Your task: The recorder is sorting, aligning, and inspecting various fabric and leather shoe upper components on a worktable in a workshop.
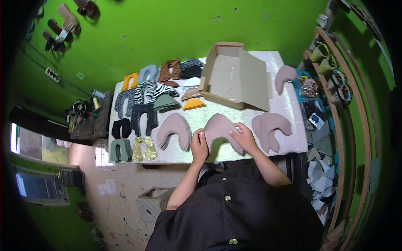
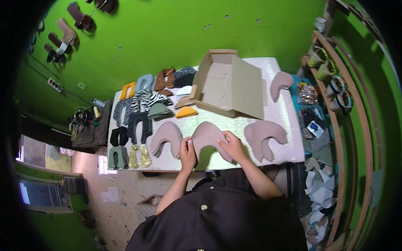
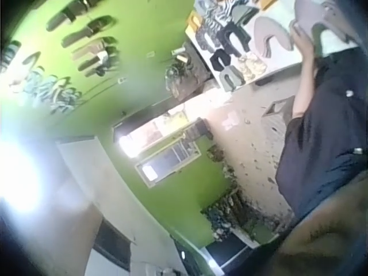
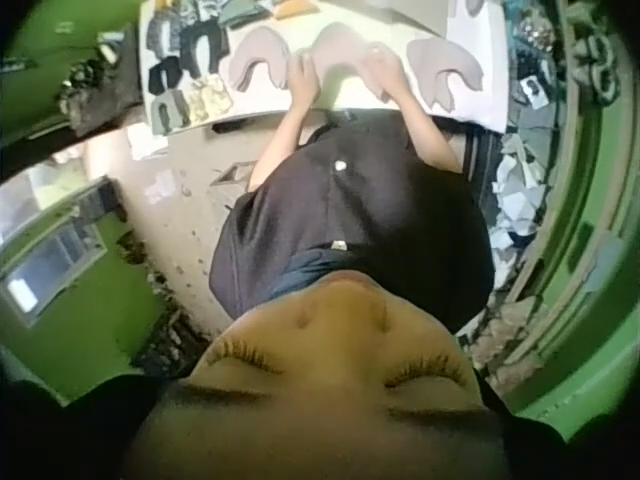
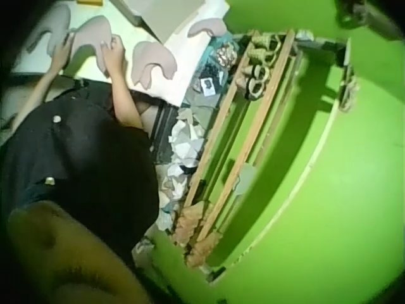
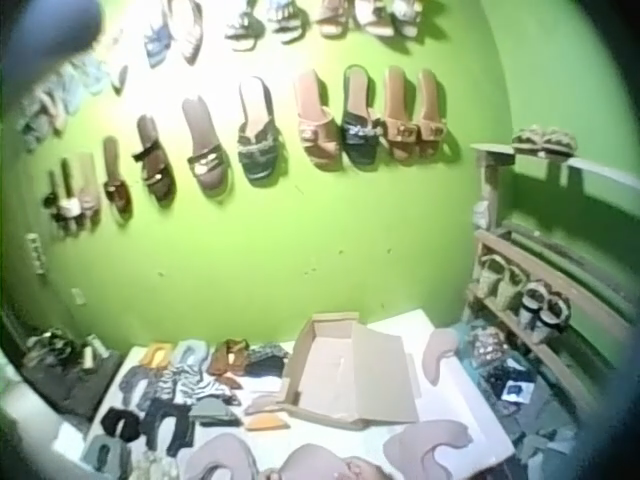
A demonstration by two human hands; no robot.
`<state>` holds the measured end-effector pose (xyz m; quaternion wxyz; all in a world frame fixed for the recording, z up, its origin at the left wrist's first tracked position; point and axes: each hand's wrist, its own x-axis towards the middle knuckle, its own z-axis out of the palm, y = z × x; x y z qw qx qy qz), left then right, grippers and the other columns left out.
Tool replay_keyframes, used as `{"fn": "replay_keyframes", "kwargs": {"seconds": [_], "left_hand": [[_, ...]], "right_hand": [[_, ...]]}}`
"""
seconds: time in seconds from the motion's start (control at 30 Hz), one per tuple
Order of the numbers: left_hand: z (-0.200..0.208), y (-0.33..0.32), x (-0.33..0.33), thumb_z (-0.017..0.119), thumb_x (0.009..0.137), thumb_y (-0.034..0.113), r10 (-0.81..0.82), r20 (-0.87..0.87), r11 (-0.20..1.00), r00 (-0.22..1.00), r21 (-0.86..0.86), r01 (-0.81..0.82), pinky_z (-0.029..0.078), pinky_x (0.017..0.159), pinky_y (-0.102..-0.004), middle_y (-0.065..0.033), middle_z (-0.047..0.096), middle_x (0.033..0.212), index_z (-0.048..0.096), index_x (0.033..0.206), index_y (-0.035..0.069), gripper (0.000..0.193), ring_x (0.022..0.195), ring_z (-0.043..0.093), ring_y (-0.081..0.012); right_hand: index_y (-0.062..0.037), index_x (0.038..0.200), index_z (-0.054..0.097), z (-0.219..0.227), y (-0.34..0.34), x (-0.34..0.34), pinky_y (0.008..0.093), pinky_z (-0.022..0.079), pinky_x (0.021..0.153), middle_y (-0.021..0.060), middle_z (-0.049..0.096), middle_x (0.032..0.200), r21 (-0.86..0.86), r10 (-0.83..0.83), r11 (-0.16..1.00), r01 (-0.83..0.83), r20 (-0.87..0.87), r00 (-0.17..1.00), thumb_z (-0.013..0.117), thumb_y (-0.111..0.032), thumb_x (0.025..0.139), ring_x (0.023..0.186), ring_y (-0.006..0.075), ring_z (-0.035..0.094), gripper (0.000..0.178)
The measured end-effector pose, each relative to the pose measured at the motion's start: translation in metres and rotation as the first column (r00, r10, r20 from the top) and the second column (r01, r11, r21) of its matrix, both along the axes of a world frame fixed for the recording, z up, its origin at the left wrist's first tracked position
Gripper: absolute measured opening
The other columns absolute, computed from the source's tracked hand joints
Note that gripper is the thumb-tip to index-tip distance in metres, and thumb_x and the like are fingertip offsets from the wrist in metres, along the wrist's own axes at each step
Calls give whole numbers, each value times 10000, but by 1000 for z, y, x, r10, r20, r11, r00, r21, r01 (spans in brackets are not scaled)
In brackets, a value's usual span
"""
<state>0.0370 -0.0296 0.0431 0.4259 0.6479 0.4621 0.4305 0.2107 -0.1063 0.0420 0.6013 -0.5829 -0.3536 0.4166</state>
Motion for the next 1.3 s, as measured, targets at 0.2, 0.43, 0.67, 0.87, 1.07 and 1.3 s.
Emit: {"fn": "replay_keyframes", "kwargs": {"seconds": [0.2, 0.43, 0.67, 0.87, 1.07, 1.3], "left_hand": [[-18, 54, -98, 515, 920, 182, 157, -81, 987, 984, -7, -158, 449, 695, -295, -121, 611, 826, 576, 978, -10, 210, 748, 568, -173], [-7, 116, -151, 551, 907, 204, 151, -156, 988, 976, 63, -142, 423, 620, -261, -42, 557, 734, 590, 941, 15, 196, 672, 493, -105], [-38, 153, -170, 600, 849, 262, -8, -429, 1000, 903, 6, 12, 449, 723, -347, -132, 579, 818, 568, 1049, 23, 313, 762, 558, -256], [-31, 136, -166, 702, 720, 354, 14, -680, 930, 733, 277, 240, 352, 946, -434, -207, 479, 1180, 436, 1260, 39, 679, 1096, 454, -366], [-56, 151, -177, 747, 680, 282, -167, -576, 969, 800, 53, 241, 353, 950, -433, -232, 455, 1190, 383, 1294, -7, 770, 1122, 416, -382], [-60, 141, -164, 757, 676, 252, -44, -557, 990, 829, 90, 112, 357, 941, -439, -237, 463, 1144, 396, 1270, -23, 747, 1075, 427, -405]], "right_hand": [[-74, 1261, 408, -2, 45, -79, 291, 472, 691, 150, 637, 878, -134, 211, 970, -202, 59, 976, 618, -65, 816, 775, 176, 617, 492], [-31, 1042, 591, -13, 105, -155, 368, 457, 852, 177, 618, 972, 51, 6, 998, -31, 434, 901, 558, -8, 790, 932, 343, 594, 255], [14, 1132, 538, -52, 120, -184, 358, 423, 912, 207, 507, 1143, 29, -48, 999, 39, 595, 802, 558, -23, 788, 1047, 357, 524, 347], [3, 1212, 493, -42, 118, -193, 415, 381, 946, 211, 437, 1235, -156, 58, 985, 76, 709, 703, 589, -94, 783, 1122, 392, 445, 450], [-39, 1309, 411, -38, 122, -203, 461, 311, 989, 232, 312, 1360, -300, 171, 946, 120, 780, 601, 620, -243, 793, 1233, 389, 338, 594], [-117, 1309, 451, -57, 123, -203, 434, 340, 1011, 307, 308, 1352, -143, 40, 984, 104, 752, 658, 626, -263, 801, 1233, 443, 346, 557]]}}
